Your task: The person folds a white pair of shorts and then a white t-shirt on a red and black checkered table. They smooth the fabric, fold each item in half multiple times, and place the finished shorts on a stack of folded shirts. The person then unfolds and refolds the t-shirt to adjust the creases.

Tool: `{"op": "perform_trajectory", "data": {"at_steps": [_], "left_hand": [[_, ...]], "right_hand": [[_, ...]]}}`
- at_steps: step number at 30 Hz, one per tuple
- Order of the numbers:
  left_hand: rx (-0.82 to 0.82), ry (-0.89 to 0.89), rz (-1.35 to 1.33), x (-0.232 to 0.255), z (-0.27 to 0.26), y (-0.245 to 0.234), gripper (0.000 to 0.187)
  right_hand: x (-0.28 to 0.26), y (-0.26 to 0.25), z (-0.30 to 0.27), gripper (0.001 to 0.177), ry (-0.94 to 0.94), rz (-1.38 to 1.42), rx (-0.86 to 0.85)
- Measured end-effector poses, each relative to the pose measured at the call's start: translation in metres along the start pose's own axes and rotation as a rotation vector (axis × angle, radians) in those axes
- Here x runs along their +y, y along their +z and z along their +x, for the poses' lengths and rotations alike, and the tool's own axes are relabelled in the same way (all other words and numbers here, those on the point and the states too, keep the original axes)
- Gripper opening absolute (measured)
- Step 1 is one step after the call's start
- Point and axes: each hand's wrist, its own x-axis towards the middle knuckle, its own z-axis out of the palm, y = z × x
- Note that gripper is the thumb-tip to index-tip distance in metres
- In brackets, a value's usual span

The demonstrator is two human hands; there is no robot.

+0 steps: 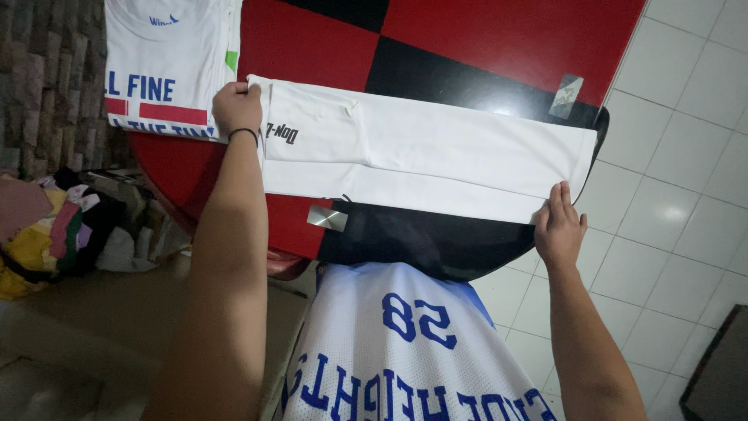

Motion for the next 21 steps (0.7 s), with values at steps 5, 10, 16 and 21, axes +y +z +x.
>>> {"op": "perform_trajectory", "data": {"at_steps": [5,10,16,21], "left_hand": [[0.036,0.079,0.114,0.023,-0.021,-0.013,0.022],[0.086,0.311,0.322,0.035,-0.036,-0.022,0.028],[0.092,0.330,0.390,0.033,-0.034,-0.010,0.023],[-0.159,0.728,0.530,0.023,-0.042,0.001,0.024]], "right_hand": [[0.000,0.000,-0.001,0.053,0.017,0.045,-0.017],[0.000,0.000,-0.001,0.052,0.004,0.035,0.009],[-0.001,-0.001,-0.002,0.051,-0.017,0.039,0.032],[0.002,0.002,-0.004,0.051,-0.037,0.079,0.081]]}}
